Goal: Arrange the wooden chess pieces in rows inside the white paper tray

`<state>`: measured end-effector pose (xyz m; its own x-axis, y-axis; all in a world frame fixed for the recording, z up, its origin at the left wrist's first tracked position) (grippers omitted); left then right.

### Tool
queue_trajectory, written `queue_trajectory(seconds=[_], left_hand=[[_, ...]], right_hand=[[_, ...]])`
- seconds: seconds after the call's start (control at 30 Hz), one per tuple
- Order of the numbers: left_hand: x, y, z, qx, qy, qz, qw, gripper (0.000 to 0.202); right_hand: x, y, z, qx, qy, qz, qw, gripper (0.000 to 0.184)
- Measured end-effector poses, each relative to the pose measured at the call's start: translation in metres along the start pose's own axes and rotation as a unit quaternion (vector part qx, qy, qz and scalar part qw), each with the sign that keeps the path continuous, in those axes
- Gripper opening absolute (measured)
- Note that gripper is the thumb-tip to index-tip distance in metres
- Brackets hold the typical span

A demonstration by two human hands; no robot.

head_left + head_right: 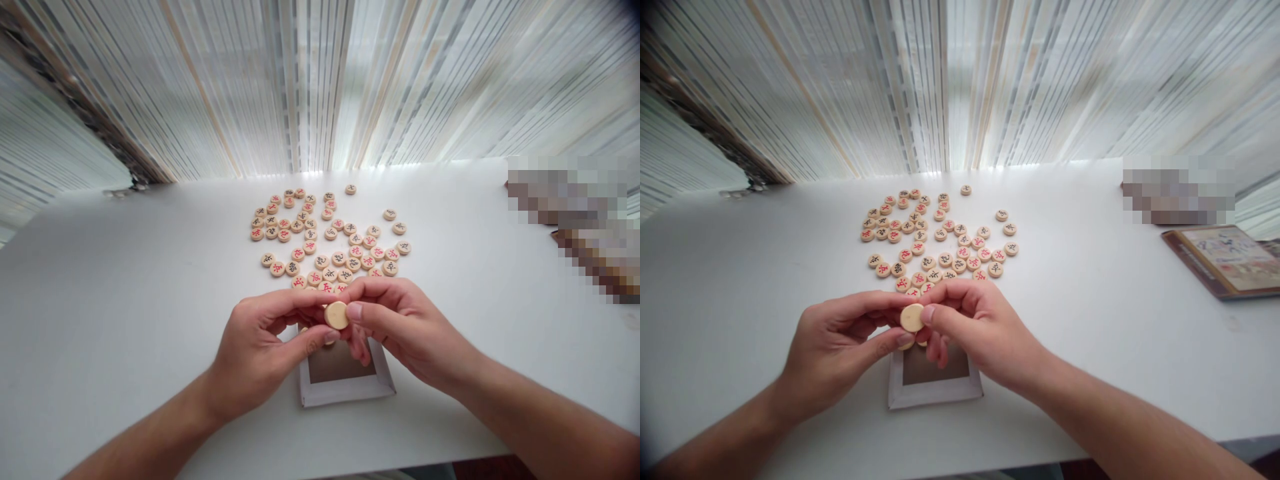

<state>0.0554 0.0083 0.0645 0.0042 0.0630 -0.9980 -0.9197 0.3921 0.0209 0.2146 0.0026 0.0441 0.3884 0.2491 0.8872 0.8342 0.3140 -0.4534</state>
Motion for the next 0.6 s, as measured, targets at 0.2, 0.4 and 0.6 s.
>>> queue_trajectory(seconds=[0.2, 0.4, 0.6], left_hand=[[0.0008, 0.0000, 0.0007, -0.008, 0.030, -0.026, 0.999, 0.037], [-0.0059, -0.0006, -0.0010, -0.009, -0.037, 0.051, 0.998, 0.040], [-0.0064, -0.0020, -0.0038, 0.002, -0.072, 0.106, 0.992, 0.041]], right_hand=[[-0.0009, -0.0028, 0.0002, -0.005, -0.020, 0.023, 1.000, 0.029], [-0.0044, -0.0009, -0.0016, -0.026, -0.044, -0.005, 0.999, 0.036], [-0.0048, 0.0003, -0.0020, -0.026, -0.039, -0.034, 0.998, 0.036]])
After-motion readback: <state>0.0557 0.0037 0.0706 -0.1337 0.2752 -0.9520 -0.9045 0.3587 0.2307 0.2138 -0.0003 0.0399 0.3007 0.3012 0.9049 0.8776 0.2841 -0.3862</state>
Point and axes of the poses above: each hand's wrist, its own z-axis towards the middle knuckle, its own y-axis out of the back of the hand, x = y × z, the point moved 6 cm from there along z, towards the middle knuckle, and after that the axes turned 6 degrees about y, right-handed, at the moved point
